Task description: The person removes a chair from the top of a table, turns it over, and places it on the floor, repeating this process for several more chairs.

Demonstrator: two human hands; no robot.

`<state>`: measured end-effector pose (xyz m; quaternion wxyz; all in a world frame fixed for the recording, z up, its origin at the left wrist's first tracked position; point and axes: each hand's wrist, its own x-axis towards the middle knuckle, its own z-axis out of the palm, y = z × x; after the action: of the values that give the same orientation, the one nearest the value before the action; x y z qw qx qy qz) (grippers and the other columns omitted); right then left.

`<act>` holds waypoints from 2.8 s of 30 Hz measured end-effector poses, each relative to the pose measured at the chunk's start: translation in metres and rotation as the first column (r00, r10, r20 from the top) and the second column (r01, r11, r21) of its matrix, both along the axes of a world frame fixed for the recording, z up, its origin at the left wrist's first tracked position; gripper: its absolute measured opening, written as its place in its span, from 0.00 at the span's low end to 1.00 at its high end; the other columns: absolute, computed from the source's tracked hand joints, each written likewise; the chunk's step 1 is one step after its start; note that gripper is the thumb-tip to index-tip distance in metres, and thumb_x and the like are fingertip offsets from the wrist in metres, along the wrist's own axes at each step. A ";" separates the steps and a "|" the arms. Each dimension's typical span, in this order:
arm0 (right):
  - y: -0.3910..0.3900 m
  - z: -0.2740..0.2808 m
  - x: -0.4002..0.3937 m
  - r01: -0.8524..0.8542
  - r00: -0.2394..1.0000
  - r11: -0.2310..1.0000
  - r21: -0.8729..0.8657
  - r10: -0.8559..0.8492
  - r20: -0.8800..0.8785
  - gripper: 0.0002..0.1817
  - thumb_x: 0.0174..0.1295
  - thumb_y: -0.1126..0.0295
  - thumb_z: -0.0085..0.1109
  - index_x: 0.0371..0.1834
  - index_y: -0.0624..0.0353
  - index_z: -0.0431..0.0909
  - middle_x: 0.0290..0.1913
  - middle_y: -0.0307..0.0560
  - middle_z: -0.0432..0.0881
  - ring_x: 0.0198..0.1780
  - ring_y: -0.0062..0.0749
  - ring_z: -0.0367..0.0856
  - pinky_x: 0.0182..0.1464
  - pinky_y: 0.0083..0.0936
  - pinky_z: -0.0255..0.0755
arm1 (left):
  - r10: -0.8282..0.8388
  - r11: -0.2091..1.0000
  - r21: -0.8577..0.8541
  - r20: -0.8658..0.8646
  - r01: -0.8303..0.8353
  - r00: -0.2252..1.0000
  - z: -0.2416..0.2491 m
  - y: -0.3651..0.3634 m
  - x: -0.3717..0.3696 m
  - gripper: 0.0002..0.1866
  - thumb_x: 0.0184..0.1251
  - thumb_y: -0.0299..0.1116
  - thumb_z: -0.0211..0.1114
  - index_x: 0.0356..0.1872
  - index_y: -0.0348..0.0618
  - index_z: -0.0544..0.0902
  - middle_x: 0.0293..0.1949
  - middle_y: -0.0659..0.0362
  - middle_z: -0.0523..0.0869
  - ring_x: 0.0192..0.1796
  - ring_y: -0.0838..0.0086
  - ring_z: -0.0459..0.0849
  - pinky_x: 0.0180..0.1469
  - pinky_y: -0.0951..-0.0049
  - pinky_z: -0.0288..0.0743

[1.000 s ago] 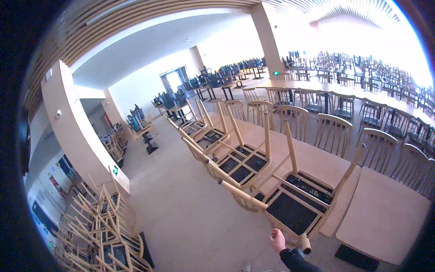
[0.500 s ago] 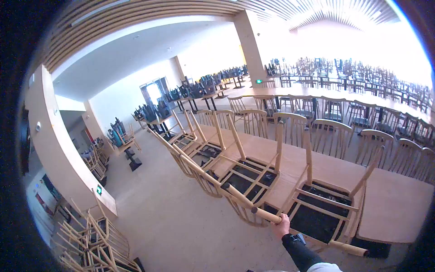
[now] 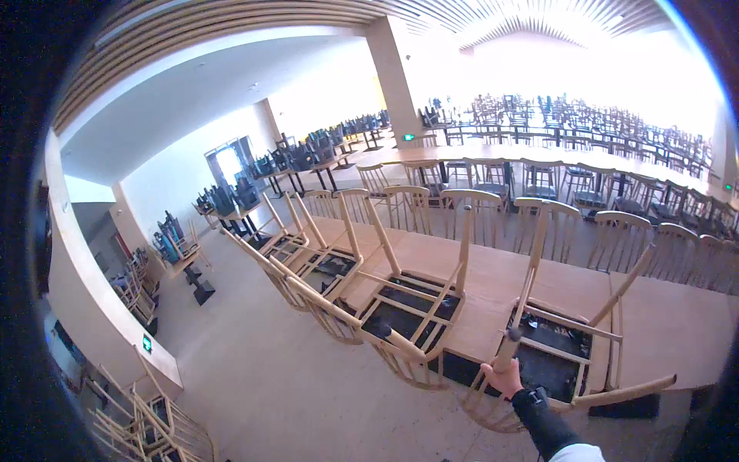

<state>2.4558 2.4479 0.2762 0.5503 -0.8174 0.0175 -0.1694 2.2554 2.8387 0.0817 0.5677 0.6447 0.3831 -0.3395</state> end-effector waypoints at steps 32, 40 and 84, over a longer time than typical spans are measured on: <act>-0.115 0.139 -0.196 -0.123 0.941 0.669 0.733 -0.157 0.301 0.08 0.47 0.77 0.55 0.21 0.56 0.65 0.20 0.42 0.69 0.27 0.32 0.71 0.39 0.33 0.69 | 0.221 0.710 -0.675 -0.054 -0.199 0.974 -0.073 -0.114 0.082 0.11 0.53 0.24 0.69 0.36 0.46 0.79 0.34 0.62 0.82 0.39 0.75 0.80 0.43 0.73 0.73; -0.076 0.155 -0.261 -0.120 0.864 0.752 0.648 -0.242 0.441 0.11 0.45 0.75 0.60 0.18 0.55 0.64 0.17 0.40 0.68 0.24 0.30 0.67 0.36 0.33 0.65 | 0.065 0.689 -0.723 0.128 0.048 0.990 -0.035 -0.114 0.169 0.17 0.51 0.16 0.65 0.42 0.45 0.76 0.33 0.60 0.82 0.38 0.72 0.82 0.46 0.74 0.75; -0.315 -0.254 -0.661 -0.201 -0.148 -0.426 0.882 -0.877 -0.457 0.13 0.46 0.80 0.57 0.35 0.61 0.68 0.35 0.45 0.71 0.40 0.35 0.72 0.47 0.29 0.71 | -0.816 0.165 -0.328 0.485 0.930 0.315 0.175 -0.539 0.042 0.14 0.52 0.23 0.64 0.42 0.38 0.79 0.29 0.61 0.82 0.27 0.77 0.79 0.28 0.76 0.73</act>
<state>1.7943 2.1332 0.0224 0.5415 0.1840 0.3474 -0.7431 2.2970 2.2993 0.2564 0.4594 0.5768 -0.2368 -0.6326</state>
